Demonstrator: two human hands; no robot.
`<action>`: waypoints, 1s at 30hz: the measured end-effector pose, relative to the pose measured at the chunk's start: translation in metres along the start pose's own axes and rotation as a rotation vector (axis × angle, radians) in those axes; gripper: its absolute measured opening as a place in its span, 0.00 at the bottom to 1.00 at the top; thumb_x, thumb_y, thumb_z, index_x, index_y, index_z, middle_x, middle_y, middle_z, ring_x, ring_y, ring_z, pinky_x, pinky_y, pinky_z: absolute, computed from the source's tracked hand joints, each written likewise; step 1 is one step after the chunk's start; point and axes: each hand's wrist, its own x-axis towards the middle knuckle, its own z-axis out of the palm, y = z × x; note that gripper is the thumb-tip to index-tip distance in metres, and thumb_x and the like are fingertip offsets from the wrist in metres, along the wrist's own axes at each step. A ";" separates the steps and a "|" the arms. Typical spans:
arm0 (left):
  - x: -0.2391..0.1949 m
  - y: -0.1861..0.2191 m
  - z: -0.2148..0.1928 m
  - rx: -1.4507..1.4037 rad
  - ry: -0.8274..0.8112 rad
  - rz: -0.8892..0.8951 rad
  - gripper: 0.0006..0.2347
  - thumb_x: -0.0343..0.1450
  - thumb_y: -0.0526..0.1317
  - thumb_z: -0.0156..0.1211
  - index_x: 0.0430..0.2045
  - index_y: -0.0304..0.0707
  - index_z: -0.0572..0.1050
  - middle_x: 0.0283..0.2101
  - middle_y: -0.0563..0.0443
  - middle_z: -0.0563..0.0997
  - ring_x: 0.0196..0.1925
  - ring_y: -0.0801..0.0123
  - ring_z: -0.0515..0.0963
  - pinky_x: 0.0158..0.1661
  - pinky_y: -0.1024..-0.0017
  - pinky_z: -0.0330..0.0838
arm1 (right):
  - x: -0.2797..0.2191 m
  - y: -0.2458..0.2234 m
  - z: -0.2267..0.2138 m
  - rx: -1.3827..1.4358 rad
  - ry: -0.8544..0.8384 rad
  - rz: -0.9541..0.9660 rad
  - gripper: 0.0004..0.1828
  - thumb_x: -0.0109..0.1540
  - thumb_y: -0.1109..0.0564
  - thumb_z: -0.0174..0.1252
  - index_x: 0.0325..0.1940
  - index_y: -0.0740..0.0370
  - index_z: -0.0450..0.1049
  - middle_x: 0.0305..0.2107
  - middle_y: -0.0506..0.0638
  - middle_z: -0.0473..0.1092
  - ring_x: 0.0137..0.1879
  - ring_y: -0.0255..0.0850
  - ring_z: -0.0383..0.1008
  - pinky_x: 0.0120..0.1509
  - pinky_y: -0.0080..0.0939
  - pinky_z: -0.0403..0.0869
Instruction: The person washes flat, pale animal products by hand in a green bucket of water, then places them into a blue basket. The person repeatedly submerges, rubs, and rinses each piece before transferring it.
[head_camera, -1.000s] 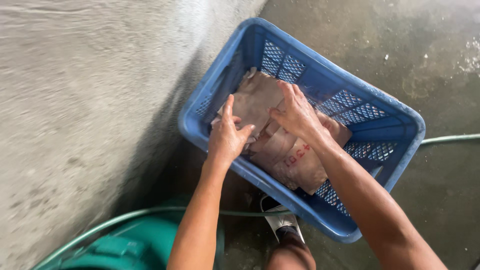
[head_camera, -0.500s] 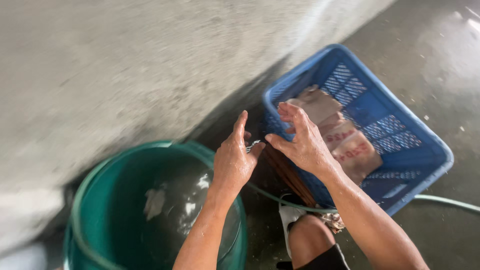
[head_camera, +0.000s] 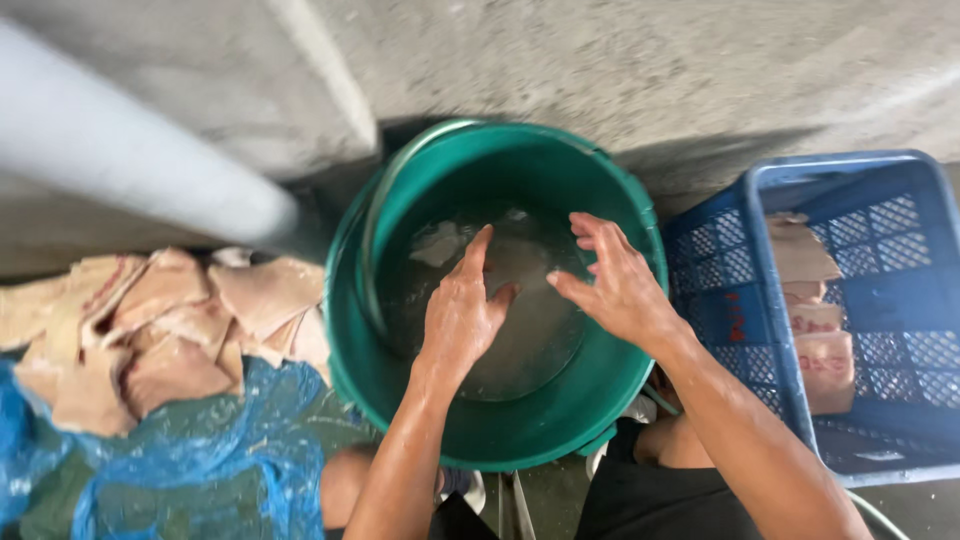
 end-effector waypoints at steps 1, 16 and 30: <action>-0.005 -0.018 -0.001 -0.008 0.009 -0.035 0.35 0.62 0.38 0.71 0.66 0.42 0.62 0.48 0.34 0.81 0.47 0.42 0.82 0.46 0.55 0.76 | 0.013 0.012 0.019 -0.039 -0.048 0.026 0.45 0.56 0.49 0.68 0.72 0.63 0.57 0.65 0.60 0.63 0.66 0.52 0.69 0.65 0.51 0.72; -0.023 -0.082 0.014 0.178 -0.082 0.056 0.33 0.64 0.41 0.70 0.65 0.36 0.62 0.52 0.33 0.78 0.57 0.35 0.73 0.58 0.42 0.62 | 0.111 0.252 0.277 0.274 0.049 0.710 0.42 0.59 0.40 0.62 0.68 0.67 0.60 0.50 0.68 0.73 0.53 0.57 0.74 0.54 0.52 0.72; -0.001 -0.114 -0.008 0.186 -0.033 -0.029 0.41 0.62 0.47 0.72 0.68 0.33 0.56 0.61 0.35 0.71 0.67 0.41 0.67 0.64 0.41 0.56 | 0.155 0.108 0.207 0.003 -0.421 0.433 0.27 0.52 0.53 0.71 0.54 0.64 0.82 0.50 0.57 0.76 0.51 0.46 0.78 0.49 0.45 0.77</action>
